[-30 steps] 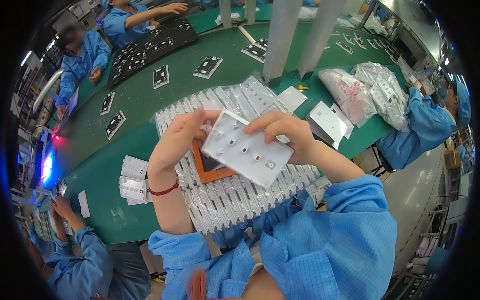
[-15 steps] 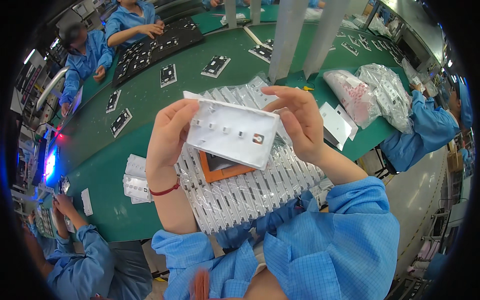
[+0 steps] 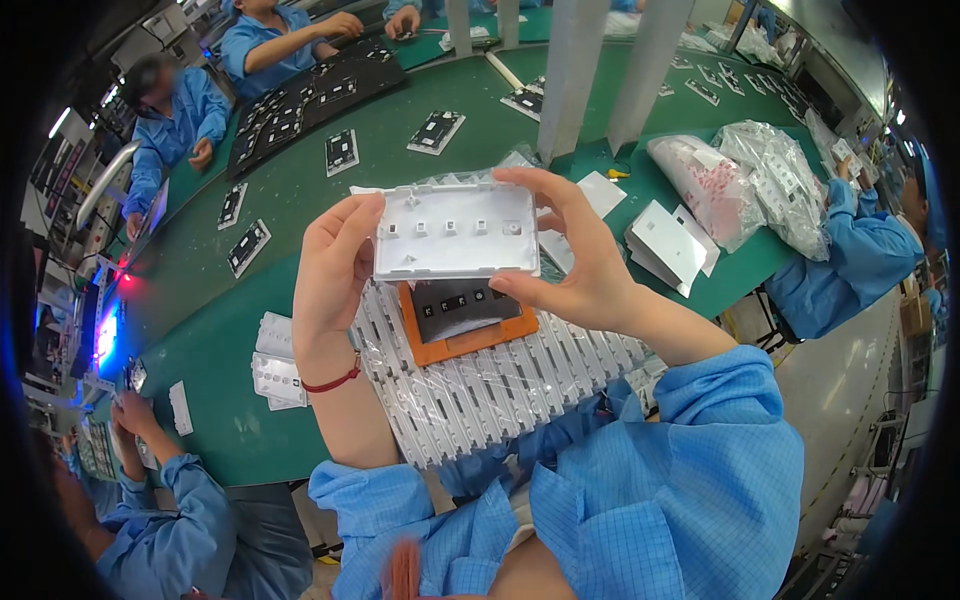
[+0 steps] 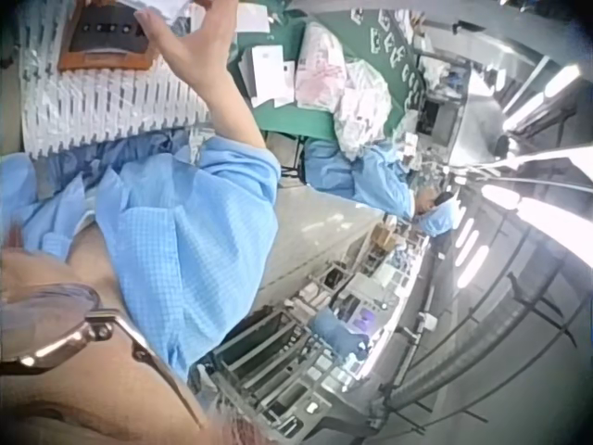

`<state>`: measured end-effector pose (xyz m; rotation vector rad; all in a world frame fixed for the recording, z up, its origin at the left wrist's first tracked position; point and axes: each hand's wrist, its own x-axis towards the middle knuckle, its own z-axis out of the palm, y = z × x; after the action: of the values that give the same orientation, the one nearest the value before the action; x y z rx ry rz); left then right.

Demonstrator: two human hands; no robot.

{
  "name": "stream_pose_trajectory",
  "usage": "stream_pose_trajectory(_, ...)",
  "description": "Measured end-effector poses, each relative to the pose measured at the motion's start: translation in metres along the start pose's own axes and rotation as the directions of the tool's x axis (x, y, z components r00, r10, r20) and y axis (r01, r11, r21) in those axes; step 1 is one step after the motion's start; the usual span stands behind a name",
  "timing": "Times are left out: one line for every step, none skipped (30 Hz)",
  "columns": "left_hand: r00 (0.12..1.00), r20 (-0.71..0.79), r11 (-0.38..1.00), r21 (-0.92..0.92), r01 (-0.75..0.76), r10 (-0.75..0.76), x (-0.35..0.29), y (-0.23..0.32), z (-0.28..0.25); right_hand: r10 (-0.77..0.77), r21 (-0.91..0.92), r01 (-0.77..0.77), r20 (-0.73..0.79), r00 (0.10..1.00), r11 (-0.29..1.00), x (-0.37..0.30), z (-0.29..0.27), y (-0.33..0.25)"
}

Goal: Assembling small electronic components into plastic housings using an alignment jig on a production line.

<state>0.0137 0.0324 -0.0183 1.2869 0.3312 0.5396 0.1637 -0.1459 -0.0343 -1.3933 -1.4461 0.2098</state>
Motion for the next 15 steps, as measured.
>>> stream_pose_trajectory(1.000,0.000,1.000,0.000,0.002,-0.002,-0.0002,0.0004,-0.0002,0.016,0.010,-0.015,-0.011,1.000,1.000,0.0004,0.0002,-0.0006)
stream_pose_trajectory(1.000,-0.001,1.000,0.000,0.005,-0.005,-0.0002,0.0002,-0.0002,0.017,0.009,-0.017,-0.011,1.000,1.000,0.0001,0.0002,0.0000)
stream_pose_trajectory(1.000,0.000,1.000,-0.001,0.006,-0.006,0.0007,-0.0008,0.0003,0.014,0.008,-0.014,-0.023,1.000,1.000,-0.0004,0.0003,0.0011)
stream_pose_trajectory(1.000,-0.002,1.000,0.001,0.010,-0.010,0.0016,-0.0021,0.0002,0.008,0.010,-0.008,-0.034,0.999,1.000,-0.0003,0.0006,0.0021)
stream_pose_trajectory(1.000,-0.003,1.000,0.004,0.013,-0.013,0.0020,-0.0031,0.0002,0.009,0.011,-0.008,-0.032,0.999,1.000,0.0000,0.0006,0.0023)
stream_pose_trajectory(1.000,-0.005,1.000,0.003,0.013,-0.013,0.0017,-0.0035,-0.0003,0.017,0.035,-0.017,-0.022,1.000,0.999,0.0003,0.0004,0.0024)
stream_pose_trajectory(1.000,0.003,1.000,0.022,0.014,-0.014,0.0021,-0.0038,-0.0011,0.027,0.057,-0.026,-0.015,1.000,0.998,0.0004,0.0000,0.0028)
stream_pose_trajectory(1.000,0.011,0.999,0.040,0.015,-0.015,0.0026,-0.0041,-0.0020,0.029,0.056,-0.028,-0.016,0.999,0.998,0.0003,0.0000,0.0035)
stream_pose_trajectory(1.000,0.013,0.999,0.040,0.016,-0.016,0.0033,-0.0047,-0.0035,0.013,0.055,-0.012,-0.015,1.000,0.998,0.0002,0.0001,0.0044)
stream_pose_trajectory(0.999,0.041,0.999,0.030,0.017,-0.018,0.0031,-0.0051,-0.0058,-0.004,0.057,0.005,-0.010,1.000,0.998,0.0005,0.0004,0.0045)
stream_pose_trajectory(0.997,0.070,1.000,0.020,0.018,-0.019,0.0028,-0.0053,-0.0071,-0.004,0.057,0.005,-0.008,1.000,0.998,0.0007,0.0002,0.0039)
stream_pose_trajectory(0.998,0.068,1.000,0.020,0.018,-0.019,0.0020,-0.0043,-0.0071,-0.012,0.054,0.012,-0.001,1.000,0.998,0.0010,-0.0001,0.0027)
stream_pose_trajectory(0.997,0.075,0.999,0.038,0.019,-0.022,0.0013,-0.0030,-0.0068,-0.019,0.049,0.019,0.005,1.000,0.999,0.0009,-0.0003,0.0024)
stream_pose_trajectory(0.996,0.082,0.998,0.056,0.020,-0.025,0.0008,-0.0020,-0.0065,-0.019,0.049,0.018,0.005,1.000,0.999,0.0011,-0.0004,0.0025)
stream_pose_trajectory(0.996,0.082,0.998,0.056,0.021,-0.026,0.0004,-0.0014,-0.0061,-0.032,0.043,0.032,0.011,0.999,0.999,0.0013,-0.0005,0.0028)
